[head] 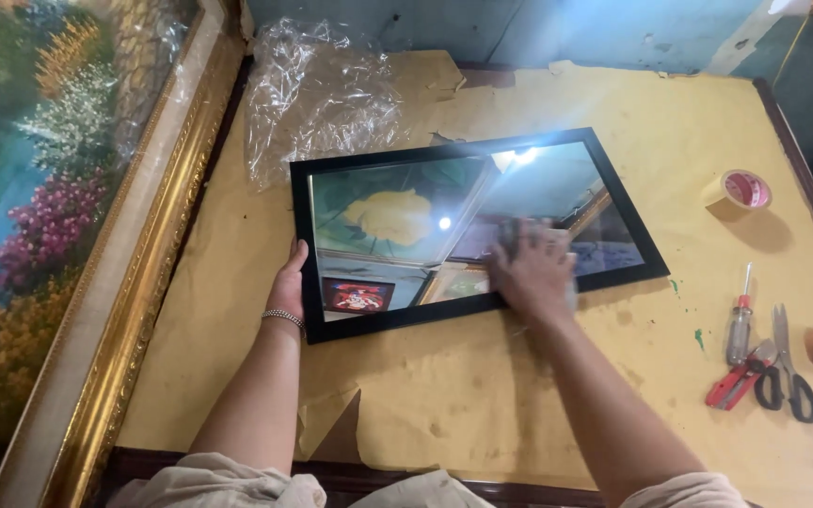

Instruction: The person is cleaning the surface of a framed mirror using a cloth.

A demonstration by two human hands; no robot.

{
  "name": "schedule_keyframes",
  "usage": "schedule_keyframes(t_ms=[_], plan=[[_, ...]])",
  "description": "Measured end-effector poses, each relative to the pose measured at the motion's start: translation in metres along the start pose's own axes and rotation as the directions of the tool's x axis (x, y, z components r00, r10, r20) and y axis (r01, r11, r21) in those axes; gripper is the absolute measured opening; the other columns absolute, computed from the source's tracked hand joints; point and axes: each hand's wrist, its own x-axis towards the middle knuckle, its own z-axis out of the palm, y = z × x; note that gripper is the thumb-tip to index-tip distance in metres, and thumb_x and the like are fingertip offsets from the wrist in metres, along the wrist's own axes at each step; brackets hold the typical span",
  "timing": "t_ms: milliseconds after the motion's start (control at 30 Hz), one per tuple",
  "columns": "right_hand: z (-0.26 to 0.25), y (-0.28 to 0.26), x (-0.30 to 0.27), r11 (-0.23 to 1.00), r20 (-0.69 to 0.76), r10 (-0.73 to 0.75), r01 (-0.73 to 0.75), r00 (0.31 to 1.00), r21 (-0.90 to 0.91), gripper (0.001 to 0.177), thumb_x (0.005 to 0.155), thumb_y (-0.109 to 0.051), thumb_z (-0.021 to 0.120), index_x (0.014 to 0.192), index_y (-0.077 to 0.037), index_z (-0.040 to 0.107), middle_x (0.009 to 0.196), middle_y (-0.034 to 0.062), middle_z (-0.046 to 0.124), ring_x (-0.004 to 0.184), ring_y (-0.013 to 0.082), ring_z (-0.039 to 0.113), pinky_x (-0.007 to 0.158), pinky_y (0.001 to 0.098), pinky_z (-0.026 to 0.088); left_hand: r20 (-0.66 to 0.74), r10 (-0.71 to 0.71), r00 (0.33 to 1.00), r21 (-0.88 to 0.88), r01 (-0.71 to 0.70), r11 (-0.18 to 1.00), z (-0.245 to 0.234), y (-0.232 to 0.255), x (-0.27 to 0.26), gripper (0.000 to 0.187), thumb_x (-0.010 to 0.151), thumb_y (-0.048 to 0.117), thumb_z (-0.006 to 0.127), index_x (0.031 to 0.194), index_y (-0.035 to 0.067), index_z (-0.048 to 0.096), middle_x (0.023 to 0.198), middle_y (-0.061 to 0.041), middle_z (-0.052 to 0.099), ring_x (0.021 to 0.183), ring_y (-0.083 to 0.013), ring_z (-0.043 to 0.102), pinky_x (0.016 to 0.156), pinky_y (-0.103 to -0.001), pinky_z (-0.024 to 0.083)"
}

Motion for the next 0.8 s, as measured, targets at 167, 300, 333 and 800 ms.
schedule_keyframes(t_ms=[167,300,333,800], plan=[[0.014,-0.094,-0.061,0.893,0.153,-0.432,0.445,0.889,-0.070,0.064,0.082,-0.058,0.037,0.137,-0.026,0.025,0.141,0.0170,0.023,0.130,0.0426,0.014,0.099,0.0553,0.021,-0.001,0.002,1.000,0.019,-0.002,1.000,-0.059,-0.035,0.072,0.059,0.085,0.039,0.059,0.135,0.032,0.029,0.139,-0.005,0.032,0.128,-0.0245,0.032,0.106,-0.039,0.026],[0.066,-0.118,-0.070,0.645,0.017,-0.764,0.763,0.645,0.046,0.059,0.081,-0.061,0.033,0.134,-0.034,0.030,0.139,0.0091,0.029,0.131,0.0402,0.017,0.101,0.0584,0.016,-0.009,0.017,1.000,0.089,-0.017,0.996,-0.019,-0.010,0.020,0.059,0.085,0.041,0.056,0.136,0.033,0.027,0.141,-0.004,0.029,0.129,-0.0246,0.030,0.107,-0.037,0.024],[0.062,-0.110,-0.064,0.643,0.024,-0.766,0.764,0.643,0.047,0.059,0.081,-0.061,0.033,0.134,-0.034,0.030,0.139,0.0091,0.029,0.131,0.0402,0.017,0.101,0.0584,0.016,-0.014,0.014,1.000,0.085,-0.013,0.996,-0.027,-0.017,0.028,0.059,0.085,0.041,0.056,0.136,0.033,0.027,0.141,-0.004,0.029,0.129,-0.0246,0.030,0.107,-0.037,0.024],[0.018,0.106,0.074,0.979,-0.072,0.204,-0.203,0.976,0.014,0.065,0.090,-0.053,0.020,0.140,-0.013,0.018,0.146,0.0178,0.008,0.131,0.0428,0.006,0.097,0.0681,0.007,-0.060,-0.068,0.996,-0.112,0.061,0.992,0.030,0.005,-0.037,0.042,0.083,0.042,0.056,0.120,0.023,0.053,0.116,-0.008,0.057,0.107,-0.0214,0.054,0.096,-0.038,0.040]])
